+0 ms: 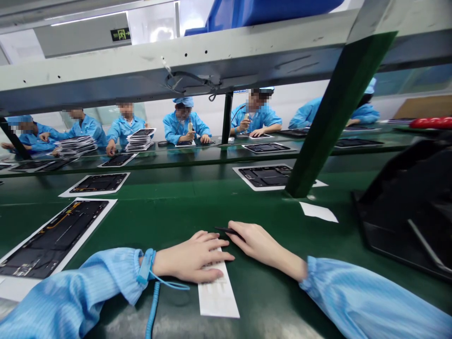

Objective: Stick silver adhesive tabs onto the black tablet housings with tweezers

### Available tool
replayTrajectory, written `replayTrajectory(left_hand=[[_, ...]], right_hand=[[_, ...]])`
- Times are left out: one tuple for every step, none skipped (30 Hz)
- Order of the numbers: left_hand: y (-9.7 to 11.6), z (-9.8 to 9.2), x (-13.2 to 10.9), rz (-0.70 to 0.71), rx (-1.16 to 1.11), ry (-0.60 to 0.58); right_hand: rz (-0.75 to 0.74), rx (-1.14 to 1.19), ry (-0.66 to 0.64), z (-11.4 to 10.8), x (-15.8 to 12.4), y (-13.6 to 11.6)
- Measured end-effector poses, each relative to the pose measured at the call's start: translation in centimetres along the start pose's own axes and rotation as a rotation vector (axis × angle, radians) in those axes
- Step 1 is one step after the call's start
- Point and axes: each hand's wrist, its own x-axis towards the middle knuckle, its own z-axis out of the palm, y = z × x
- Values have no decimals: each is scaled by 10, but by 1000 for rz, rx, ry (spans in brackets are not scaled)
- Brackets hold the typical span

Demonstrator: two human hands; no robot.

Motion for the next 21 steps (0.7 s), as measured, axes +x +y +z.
replayTrajectory(left_hand=[[0,0,0,0,0,0],[0,-1,0,0,0,0],[1,-1,0,0,0,0],[1,-2,0,0,0,0],[1,-2,0,1,-1,-1],[1,-2,0,1,-2,-2],[1,-2,0,1,-2,-2],[1,-2,0,0,-2,-2],[1,-2,0,0,-2,-3],[1,-2,0,-1,-1,-3],[1,-2,1,-1,0,-3],[1,-2,1,-1,1,-4],[1,-2,1,-2,2,-4],[1,-2,1,-4,3,-4],[1,-2,1,-6,5,-6],[1,-2,1,-8,5,-8],[1,-2,1,-9,6,-11],[1,-2,1,-11,7,-14],[1,-2,1,-12,8,-17],[1,-2,1,-13,8,-18],[2,-2,1,-14,9,-19]], right_hand=[[-1,2,1,0,0,0],[-1,2,3,0,0,0],[-1,3,4,0,0,0],[0,4,6,0,0,0],[0,4,8,0,0,0],[1,5,9,0,0,0],[1,5,10,0,0,-1],[1,6,10,0,0,-1],[1,8,11,0,0,-1],[1,9,12,-1,0,-1],[2,10,12,-1,0,-1],[3,11,12,-1,0,-1],[4,12,12,-1,0,-1],[6,13,12,-1,0,-1],[9,14,13,-1,0,-1],[12,16,15,-1,1,0],[15,17,16,0,1,0],[18,20,16,0,1,0],[22,22,15,0,2,0],[25,23,13,-1,1,-1],[29,22,11,-1,1,-1]])
